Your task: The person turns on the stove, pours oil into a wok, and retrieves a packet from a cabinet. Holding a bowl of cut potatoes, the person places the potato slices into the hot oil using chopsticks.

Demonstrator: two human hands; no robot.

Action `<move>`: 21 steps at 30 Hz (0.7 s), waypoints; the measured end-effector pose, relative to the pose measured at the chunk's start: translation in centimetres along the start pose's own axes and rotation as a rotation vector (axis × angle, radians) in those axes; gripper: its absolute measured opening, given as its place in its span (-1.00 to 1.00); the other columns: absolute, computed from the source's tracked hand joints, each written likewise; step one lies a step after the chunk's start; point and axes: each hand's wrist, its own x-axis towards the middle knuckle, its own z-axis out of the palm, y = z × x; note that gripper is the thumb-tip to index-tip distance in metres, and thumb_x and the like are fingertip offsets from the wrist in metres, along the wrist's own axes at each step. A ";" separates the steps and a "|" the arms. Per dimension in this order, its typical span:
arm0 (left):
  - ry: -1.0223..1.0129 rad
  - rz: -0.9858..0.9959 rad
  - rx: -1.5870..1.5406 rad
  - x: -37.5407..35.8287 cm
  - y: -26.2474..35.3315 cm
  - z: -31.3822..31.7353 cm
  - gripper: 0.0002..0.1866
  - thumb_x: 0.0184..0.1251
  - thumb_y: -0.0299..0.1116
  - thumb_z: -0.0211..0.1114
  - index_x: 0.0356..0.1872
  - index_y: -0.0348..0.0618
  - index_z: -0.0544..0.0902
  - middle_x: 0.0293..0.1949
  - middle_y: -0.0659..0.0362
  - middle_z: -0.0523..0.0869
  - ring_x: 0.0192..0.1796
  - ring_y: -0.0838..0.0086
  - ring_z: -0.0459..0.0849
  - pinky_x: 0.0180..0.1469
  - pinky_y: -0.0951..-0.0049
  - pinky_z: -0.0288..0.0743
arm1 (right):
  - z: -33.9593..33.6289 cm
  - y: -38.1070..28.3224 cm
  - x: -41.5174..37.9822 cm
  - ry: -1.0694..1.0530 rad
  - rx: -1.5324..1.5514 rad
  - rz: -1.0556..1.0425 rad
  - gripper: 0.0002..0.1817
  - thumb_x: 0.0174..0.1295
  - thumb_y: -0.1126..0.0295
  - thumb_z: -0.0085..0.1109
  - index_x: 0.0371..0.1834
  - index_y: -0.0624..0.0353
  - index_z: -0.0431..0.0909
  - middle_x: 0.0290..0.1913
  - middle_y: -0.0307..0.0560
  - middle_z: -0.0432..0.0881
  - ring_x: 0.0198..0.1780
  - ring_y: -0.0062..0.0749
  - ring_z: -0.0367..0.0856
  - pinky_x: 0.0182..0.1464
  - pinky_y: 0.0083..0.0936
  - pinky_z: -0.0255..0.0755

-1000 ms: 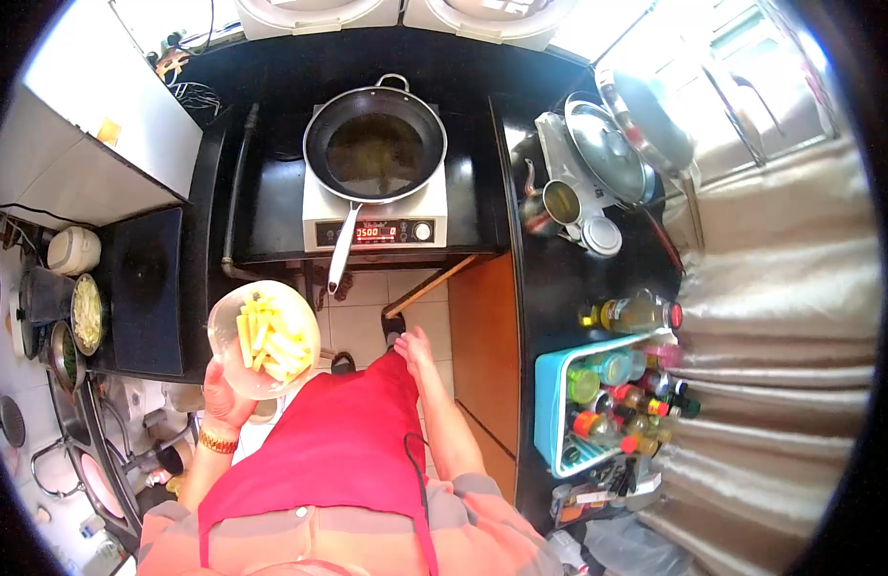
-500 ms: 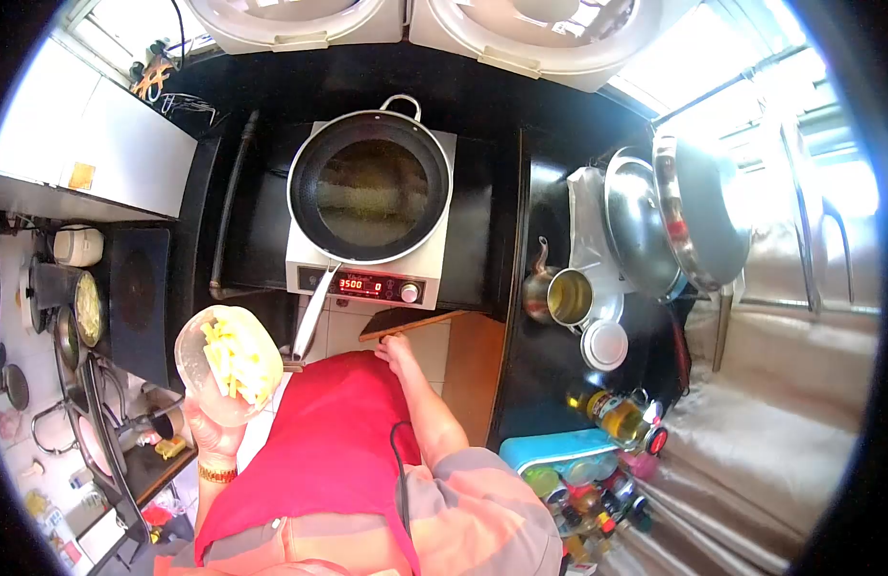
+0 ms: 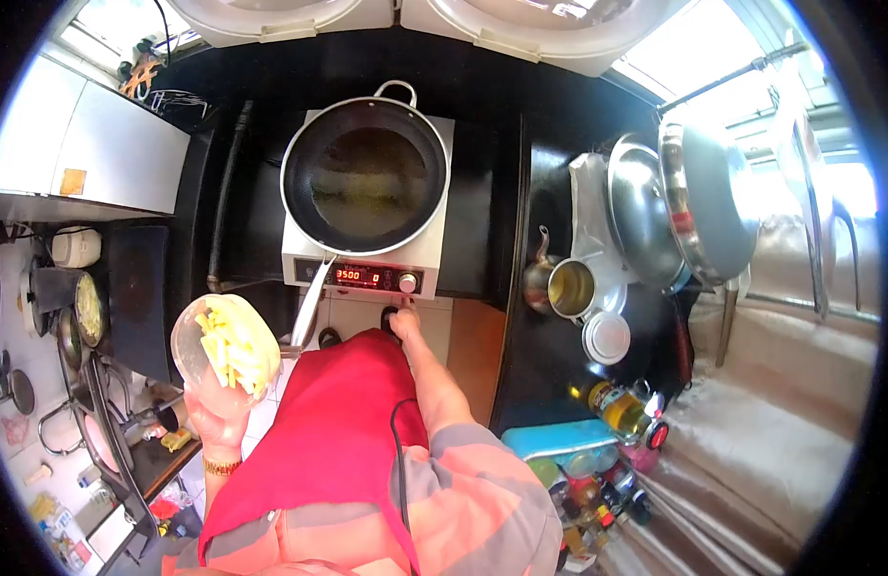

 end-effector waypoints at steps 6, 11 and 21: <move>-0.143 -0.083 0.061 1.3 1.6 -1.6 0.23 0.18 0.31 0.49 0.67 -0.21 0.05 0.64 0.07 0.23 0.64 0.14 0.22 0.65 0.03 0.13 | -2.1 -1.2 -2.5 0.034 -0.073 0.014 -0.15 0.25 0.43 0.16 0.65 0.26 0.10 0.58 0.32 0.29 0.62 0.12 0.22 0.60 -0.19 0.23; -0.253 -0.167 0.022 2.3 3.3 -1.9 0.21 0.19 0.20 0.55 0.67 -0.23 0.05 0.63 0.04 0.23 0.64 0.14 0.22 0.65 0.02 0.13 | -2.9 -0.1 -7.1 0.177 0.004 -0.120 -0.18 0.28 0.41 0.27 0.62 0.25 0.19 0.53 0.33 0.37 0.55 0.14 0.34 0.59 -0.19 0.24; -0.380 -0.286 -0.061 4.7 4.7 -4.3 0.14 0.24 0.06 0.55 0.67 -0.19 0.06 0.65 0.02 0.23 0.66 0.09 0.20 0.66 -0.07 0.09 | -0.8 -1.2 -20.3 0.098 0.598 0.114 -0.46 0.46 0.32 0.15 0.45 0.29 0.46 0.24 0.09 0.68 0.12 -0.30 0.71 0.12 -0.39 0.63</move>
